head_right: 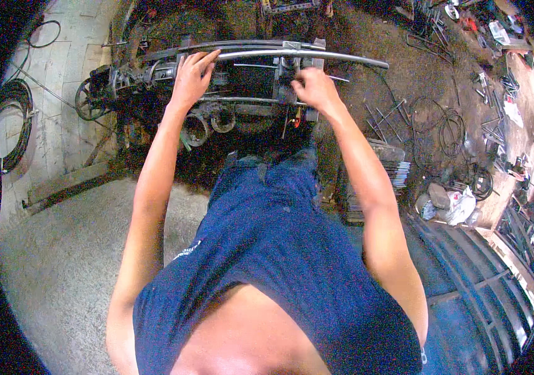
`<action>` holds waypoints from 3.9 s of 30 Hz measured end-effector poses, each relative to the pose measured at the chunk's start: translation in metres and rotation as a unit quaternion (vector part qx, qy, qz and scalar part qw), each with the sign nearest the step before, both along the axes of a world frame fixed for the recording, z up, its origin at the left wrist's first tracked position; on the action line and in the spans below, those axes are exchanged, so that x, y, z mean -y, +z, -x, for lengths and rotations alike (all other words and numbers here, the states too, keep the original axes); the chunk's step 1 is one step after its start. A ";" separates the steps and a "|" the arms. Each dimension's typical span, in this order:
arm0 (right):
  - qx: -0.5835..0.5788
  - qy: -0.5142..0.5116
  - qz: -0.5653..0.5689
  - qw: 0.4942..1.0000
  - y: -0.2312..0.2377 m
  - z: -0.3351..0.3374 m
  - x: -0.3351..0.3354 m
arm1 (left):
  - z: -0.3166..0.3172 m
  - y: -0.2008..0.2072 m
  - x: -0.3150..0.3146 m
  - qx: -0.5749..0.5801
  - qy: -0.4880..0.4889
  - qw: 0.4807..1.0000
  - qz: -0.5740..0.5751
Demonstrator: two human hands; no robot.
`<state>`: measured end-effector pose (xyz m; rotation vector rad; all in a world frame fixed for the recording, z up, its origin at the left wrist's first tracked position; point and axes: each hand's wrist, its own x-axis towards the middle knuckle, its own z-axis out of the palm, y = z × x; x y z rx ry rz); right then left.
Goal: Bending metal pipes using a mechanical pipe-bending machine on a fabrication floor.
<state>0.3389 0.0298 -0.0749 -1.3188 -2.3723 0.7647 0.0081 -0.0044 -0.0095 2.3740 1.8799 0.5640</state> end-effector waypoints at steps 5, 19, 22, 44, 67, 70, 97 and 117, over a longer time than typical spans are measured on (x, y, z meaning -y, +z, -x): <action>-0.053 -0.046 -0.249 0.966 0.113 -0.032 -0.022 | -0.005 0.001 0.007 0.030 0.010 0.999 -0.023; -0.123 0.137 0.192 0.964 0.097 0.093 0.072 | 0.090 0.003 0.160 0.159 0.215 0.963 -0.007; -0.142 0.089 0.275 0.947 0.078 0.148 -0.027 | 0.116 0.013 0.182 0.207 0.280 0.937 0.020; -0.448 -0.309 0.226 0.808 0.167 -0.014 -0.014 | 0.116 0.001 0.134 0.238 0.169 0.956 0.019; -0.010 0.192 0.176 0.965 0.054 0.048 0.073 | 0.026 0.020 0.123 0.231 0.168 0.958 0.002; 0.065 0.201 0.250 0.945 0.075 0.122 0.029 | 0.037 0.033 0.131 0.264 0.241 0.934 -0.012; -0.861 -0.295 0.289 0.296 0.013 -0.088 0.016 | -0.030 -0.008 -0.083 -0.146 -0.026 0.988 0.053; -0.897 -0.333 0.092 0.277 0.026 -0.028 0.065 | 0.003 -0.071 -0.185 -0.103 -0.182 0.973 -0.096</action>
